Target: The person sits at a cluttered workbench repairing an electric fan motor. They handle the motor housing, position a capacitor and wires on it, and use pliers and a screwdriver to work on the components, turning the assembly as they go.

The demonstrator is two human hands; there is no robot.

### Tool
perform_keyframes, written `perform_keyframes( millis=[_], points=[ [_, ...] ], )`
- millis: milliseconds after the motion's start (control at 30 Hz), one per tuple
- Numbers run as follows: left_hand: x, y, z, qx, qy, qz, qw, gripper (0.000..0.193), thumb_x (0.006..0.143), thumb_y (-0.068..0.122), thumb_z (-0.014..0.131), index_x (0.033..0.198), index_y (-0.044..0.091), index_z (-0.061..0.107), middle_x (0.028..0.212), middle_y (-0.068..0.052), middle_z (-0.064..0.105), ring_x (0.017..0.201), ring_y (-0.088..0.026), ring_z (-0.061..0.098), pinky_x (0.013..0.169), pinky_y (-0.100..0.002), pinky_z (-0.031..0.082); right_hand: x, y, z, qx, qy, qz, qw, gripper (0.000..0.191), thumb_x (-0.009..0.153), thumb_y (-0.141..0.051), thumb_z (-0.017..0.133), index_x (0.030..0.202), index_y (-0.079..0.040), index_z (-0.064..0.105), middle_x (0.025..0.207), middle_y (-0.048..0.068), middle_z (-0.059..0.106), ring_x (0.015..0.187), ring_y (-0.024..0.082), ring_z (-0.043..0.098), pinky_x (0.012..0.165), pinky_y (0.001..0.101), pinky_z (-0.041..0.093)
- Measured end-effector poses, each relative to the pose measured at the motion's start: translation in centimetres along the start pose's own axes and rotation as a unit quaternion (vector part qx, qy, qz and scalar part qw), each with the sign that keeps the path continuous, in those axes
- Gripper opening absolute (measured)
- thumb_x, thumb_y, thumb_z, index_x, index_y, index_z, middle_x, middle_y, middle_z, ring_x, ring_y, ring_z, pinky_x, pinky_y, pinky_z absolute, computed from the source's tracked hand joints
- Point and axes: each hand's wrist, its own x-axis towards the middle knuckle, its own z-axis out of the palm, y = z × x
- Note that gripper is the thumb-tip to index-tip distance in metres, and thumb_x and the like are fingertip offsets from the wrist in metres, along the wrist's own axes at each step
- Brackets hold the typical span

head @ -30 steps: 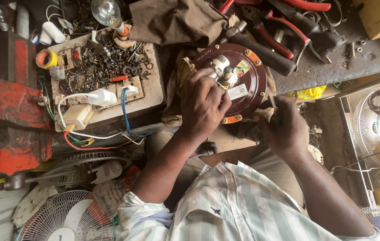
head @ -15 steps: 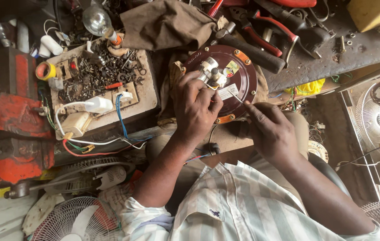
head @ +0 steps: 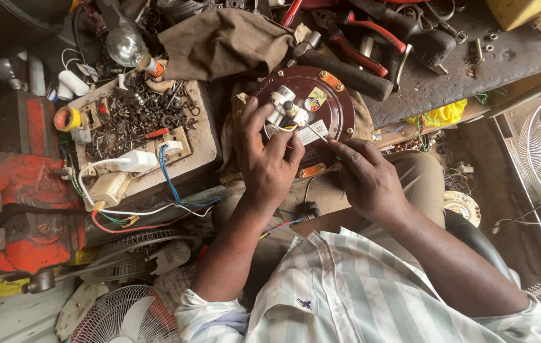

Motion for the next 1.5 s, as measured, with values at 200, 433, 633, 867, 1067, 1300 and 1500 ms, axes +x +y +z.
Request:
perform_keyframes(
  millis=[200,433,633,867,1067,1300,1500],
  points=[
    [0.1,0.1,0.4,-0.056,-0.031,-0.032,0.997,0.012,0.094,0.003,0.074,0.101,0.002,0.064,0.143,-0.015,0.054,0.142,-0.039,0.053,0.12,-0.051,0.049,-0.6,1.4,0.5,0.014,0.018,-0.013,1.0,0.046,0.093,-0.001,0.069,0.138,-0.005,0.059,0.129,0.017,0.063,0.112,0.036,0.068,0.091,0.0417,0.058],
    [0.1,0.3,0.6,-0.065,-0.035,-0.037,0.997,0.019,0.093,0.002,0.074,0.111,0.001,0.068,0.141,-0.016,0.054,0.141,-0.04,0.052,0.119,-0.051,0.049,-0.5,2.2,0.7,0.027,0.008,-0.03,0.999,0.046,0.094,-0.002,0.069,0.139,-0.005,0.059,0.128,0.018,0.062,0.112,0.036,0.068,0.092,0.0406,0.058],
    [0.1,0.4,0.7,-0.064,-0.036,-0.037,0.997,0.019,0.093,0.003,0.074,0.111,0.002,0.068,0.141,-0.016,0.053,0.141,-0.04,0.052,0.119,-0.051,0.05,-0.4,2.1,0.6,0.03,0.005,-0.016,0.999,0.046,0.094,-0.003,0.071,0.139,-0.008,0.06,0.128,0.017,0.063,0.112,0.034,0.068,0.09,0.0394,0.059],
    [0.0,0.3,0.9,-0.058,-0.038,-0.032,0.997,0.018,0.094,0.003,0.074,0.111,0.001,0.068,0.141,-0.016,0.053,0.14,-0.04,0.053,0.119,-0.051,0.05,0.0,0.8,-1.0,0.076,0.015,0.067,0.995,0.042,0.09,0.001,0.072,0.13,-0.013,0.07,0.115,0.013,0.068,0.101,0.028,0.072,0.083,0.0369,0.06],
    [0.0,0.2,1.2,-0.069,-0.036,-0.022,0.997,0.013,0.095,0.003,0.074,0.105,0.002,0.067,0.141,-0.016,0.054,0.14,-0.041,0.053,0.118,-0.052,0.05,1.0,0.2,-2.6,0.051,0.035,0.033,0.998,0.033,0.092,-0.002,0.073,0.123,-0.01,0.07,0.107,0.011,0.071,0.093,0.028,0.073,0.078,0.0373,0.059],
    [-0.1,0.3,1.1,-0.043,-0.047,-0.009,0.998,0.017,0.095,0.003,0.073,0.111,0.001,0.069,0.138,-0.014,0.059,0.14,-0.039,0.054,0.118,-0.051,0.049,1.4,-0.2,-2.9,0.055,0.045,0.054,0.996,0.028,0.093,-0.007,0.078,0.118,-0.005,0.066,0.098,0.012,0.069,0.083,0.03,0.071,0.07,0.0392,0.056],
    [0.0,0.4,1.2,-0.039,-0.051,-0.007,0.998,0.017,0.095,0.003,0.073,0.112,0.001,0.069,0.139,-0.015,0.059,0.14,-0.039,0.053,0.119,-0.052,0.048,1.1,-1.0,-2.9,0.0,0.041,0.078,0.996,0.028,0.091,-0.009,0.08,0.113,-0.003,0.062,0.094,0.012,0.066,0.078,0.032,0.069,0.066,0.0414,0.055]
  ],
)
